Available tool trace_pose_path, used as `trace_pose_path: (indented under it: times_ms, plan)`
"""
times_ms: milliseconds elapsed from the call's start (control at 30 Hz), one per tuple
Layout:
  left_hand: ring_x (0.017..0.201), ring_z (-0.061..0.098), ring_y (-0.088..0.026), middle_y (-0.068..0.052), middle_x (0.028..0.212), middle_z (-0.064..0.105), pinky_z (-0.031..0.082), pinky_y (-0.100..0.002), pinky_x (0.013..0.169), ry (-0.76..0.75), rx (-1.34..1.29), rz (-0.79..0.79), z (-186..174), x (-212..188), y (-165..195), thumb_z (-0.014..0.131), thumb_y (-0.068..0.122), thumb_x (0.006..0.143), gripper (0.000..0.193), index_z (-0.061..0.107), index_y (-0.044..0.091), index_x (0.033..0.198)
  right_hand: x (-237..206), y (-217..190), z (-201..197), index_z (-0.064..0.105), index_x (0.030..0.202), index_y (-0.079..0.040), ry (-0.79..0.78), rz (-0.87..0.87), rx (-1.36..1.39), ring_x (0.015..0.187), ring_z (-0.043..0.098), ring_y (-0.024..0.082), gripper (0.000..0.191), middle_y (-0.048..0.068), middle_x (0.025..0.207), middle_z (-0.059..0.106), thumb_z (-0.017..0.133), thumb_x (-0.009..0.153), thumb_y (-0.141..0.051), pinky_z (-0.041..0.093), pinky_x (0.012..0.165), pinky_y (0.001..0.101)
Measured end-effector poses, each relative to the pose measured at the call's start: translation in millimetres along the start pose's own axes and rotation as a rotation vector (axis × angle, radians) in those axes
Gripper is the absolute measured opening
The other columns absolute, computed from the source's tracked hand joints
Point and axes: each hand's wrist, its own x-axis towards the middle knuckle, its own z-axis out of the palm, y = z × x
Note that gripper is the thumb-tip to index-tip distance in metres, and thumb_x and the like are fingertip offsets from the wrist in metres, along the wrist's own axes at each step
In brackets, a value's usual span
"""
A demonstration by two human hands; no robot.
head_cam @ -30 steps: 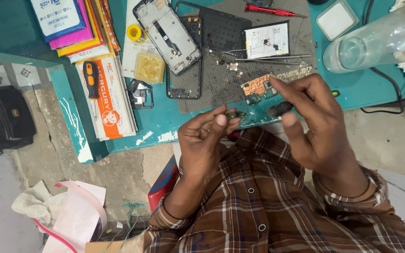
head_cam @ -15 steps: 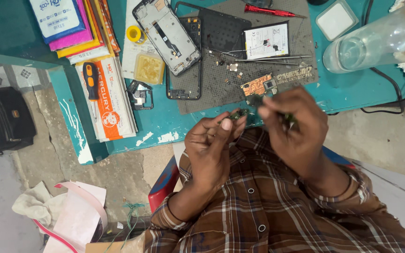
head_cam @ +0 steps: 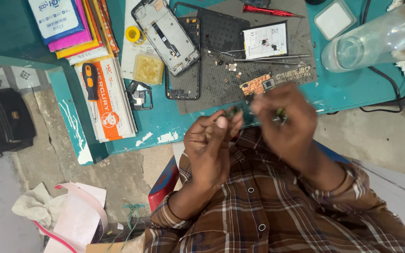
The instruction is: The person cleans a small electronic component with a brush and liquid, then uses a soldering iron to work on a circuit board. They handle the component and board repeatedly, applying liquid and brushing different areas.
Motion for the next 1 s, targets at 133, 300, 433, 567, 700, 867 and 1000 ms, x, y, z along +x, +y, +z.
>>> trace_pose_path:
  times_ms: [133, 300, 433, 567, 700, 867, 1000]
  plan:
    - [0.122, 0.073, -0.031, -0.022, 0.127, 0.071, 0.066, -0.041, 0.102, -0.199, 0.391, 0.416, 2, 3, 3, 0.072, -0.002, 0.099, 0.008, 0.071, 0.003, 0.105, 1, 14, -10, 0.064, 0.119, 0.0, 0.035, 0.24, 0.327, 0.089, 0.063, 0.008, 0.019, 0.006, 0.106, 0.066, 0.068, 0.11, -0.016, 0.052, 0.076, 0.0217]
    - [0.135, 0.056, -0.029, -0.019, 0.143, 0.056, 0.054, -0.039, 0.112, -0.382, 0.916, 0.866, 7, 6, 19, 0.09, 0.008, 0.082, 0.014, 0.08, 0.009, 0.092, -12, 10, -21, 0.063, 0.106, 0.001, -0.203, 0.34, 0.571, 0.095, 0.06, 0.01, 0.018, 0.006, 0.102, 0.066, 0.07, 0.105, -0.016, 0.048, 0.084, 0.0245]
    - [0.138, 0.055, -0.028, -0.015, 0.145, 0.055, 0.052, -0.04, 0.116, -0.441, 1.051, 0.899, 12, 10, 31, 0.092, 0.013, 0.084, 0.018, 0.081, 0.013, 0.098, -6, 5, -28, 0.065, 0.094, 0.001, -0.251, 0.428, 0.561, 0.082, 0.056, 0.008, 0.01, 0.006, 0.09, 0.067, 0.07, 0.101, -0.005, 0.044, 0.072, 0.0247]
    - [0.129, 0.062, -0.032, -0.021, 0.135, 0.061, 0.053, -0.044, 0.108, -0.411, 0.921, 0.487, 10, 7, 37, 0.088, 0.013, 0.077, 0.053, 0.064, -0.002, 0.123, 1, 0, -28, 0.067, 0.095, 0.003, -0.215, 0.366, 0.434, 0.081, 0.055, 0.006, 0.006, 0.006, 0.092, 0.068, 0.072, 0.098, 0.001, 0.043, 0.071, 0.0236]
    - [0.128, 0.069, -0.025, -0.019, 0.133, 0.07, 0.052, -0.042, 0.12, -0.393, 0.48, 0.069, 6, 9, 23, 0.074, 0.002, 0.097, 0.041, 0.063, 0.001, 0.137, 5, -3, -22, 0.07, 0.097, 0.003, -0.204, 0.33, 0.316, 0.078, 0.056, 0.006, 0.007, 0.005, 0.092, 0.068, 0.075, 0.097, -0.002, 0.042, 0.067, 0.0227]
    - [0.118, 0.074, -0.024, -0.02, 0.126, 0.075, 0.06, -0.035, 0.109, -0.288, 0.437, -0.011, 0, 12, 12, 0.063, 0.0, 0.107, 0.027, 0.067, -0.002, 0.134, 10, -10, -20, 0.07, 0.122, 0.004, -0.157, 0.204, 0.141, 0.073, 0.048, 0.008, 0.039, 0.005, 0.089, 0.059, 0.081, 0.088, -0.012, 0.037, 0.063, 0.0241]
    - [0.12, 0.071, -0.022, -0.019, 0.126, 0.074, 0.056, -0.031, 0.107, -0.143, 0.398, -0.045, 3, 13, 10, 0.059, 0.003, 0.107, 0.03, 0.065, 0.0, 0.137, 4, -20, -17, 0.066, 0.131, 0.001, -0.097, 0.136, -0.013, 0.085, 0.055, 0.011, 0.031, 0.008, 0.104, 0.054, 0.065, 0.1, -0.003, 0.046, 0.071, 0.0253]
